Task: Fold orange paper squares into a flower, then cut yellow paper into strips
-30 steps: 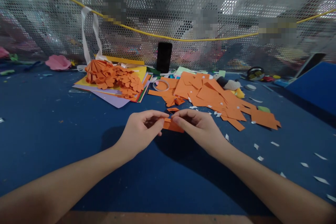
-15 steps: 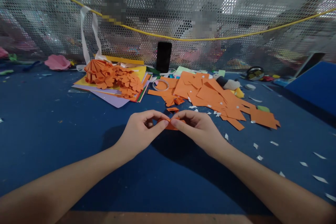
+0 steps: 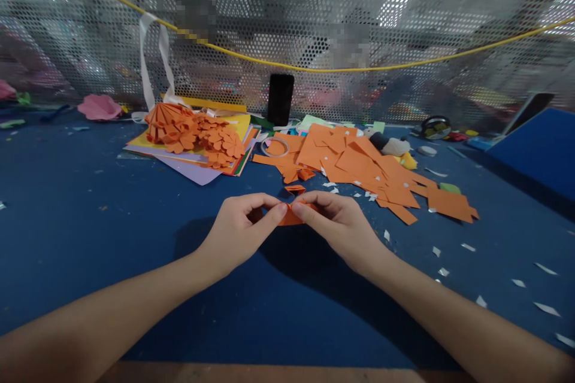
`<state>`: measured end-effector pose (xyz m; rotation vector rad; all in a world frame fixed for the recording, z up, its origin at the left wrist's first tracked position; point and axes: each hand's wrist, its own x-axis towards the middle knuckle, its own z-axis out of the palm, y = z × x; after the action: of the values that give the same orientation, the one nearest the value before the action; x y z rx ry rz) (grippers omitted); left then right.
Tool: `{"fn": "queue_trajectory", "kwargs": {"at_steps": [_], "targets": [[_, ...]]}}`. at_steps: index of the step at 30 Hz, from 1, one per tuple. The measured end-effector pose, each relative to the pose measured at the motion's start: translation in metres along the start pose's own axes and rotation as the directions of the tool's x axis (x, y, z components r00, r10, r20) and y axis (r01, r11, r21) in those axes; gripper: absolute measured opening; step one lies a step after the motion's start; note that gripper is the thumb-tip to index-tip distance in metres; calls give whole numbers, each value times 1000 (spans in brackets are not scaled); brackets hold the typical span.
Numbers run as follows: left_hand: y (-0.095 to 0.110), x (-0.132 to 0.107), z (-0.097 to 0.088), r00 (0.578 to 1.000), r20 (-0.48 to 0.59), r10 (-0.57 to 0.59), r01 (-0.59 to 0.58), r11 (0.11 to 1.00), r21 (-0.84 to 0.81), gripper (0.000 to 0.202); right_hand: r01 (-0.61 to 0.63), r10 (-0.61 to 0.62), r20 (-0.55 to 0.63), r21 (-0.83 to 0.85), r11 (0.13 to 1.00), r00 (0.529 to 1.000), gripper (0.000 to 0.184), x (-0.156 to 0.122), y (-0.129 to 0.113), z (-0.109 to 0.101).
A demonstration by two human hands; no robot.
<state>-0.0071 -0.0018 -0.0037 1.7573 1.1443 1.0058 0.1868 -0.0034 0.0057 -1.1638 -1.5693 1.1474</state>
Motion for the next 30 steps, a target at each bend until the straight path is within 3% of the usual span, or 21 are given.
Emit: {"fn": "queue_trajectory", "kwargs": {"at_steps": [6, 12, 22, 30], "targets": [[-3, 0, 1, 999, -15, 52, -51, 999, 12, 26, -35, 36, -21, 30, 999, 999, 23, 0, -2, 1], [-1, 1, 3, 996, -36, 80, -79, 997, 25, 17, 5, -5, -34, -6, 1000, 999, 22, 0, -2, 1], [1, 0, 1, 999, 11, 54, -54, 998, 27, 20, -13, 21, 73, -113, 994, 997, 22, -1, -1, 1], [1, 0, 0, 998, -50, 49, -49, 999, 3, 18, -140, 138, 75, 20, 990, 988, 26, -2, -1, 4]]}}
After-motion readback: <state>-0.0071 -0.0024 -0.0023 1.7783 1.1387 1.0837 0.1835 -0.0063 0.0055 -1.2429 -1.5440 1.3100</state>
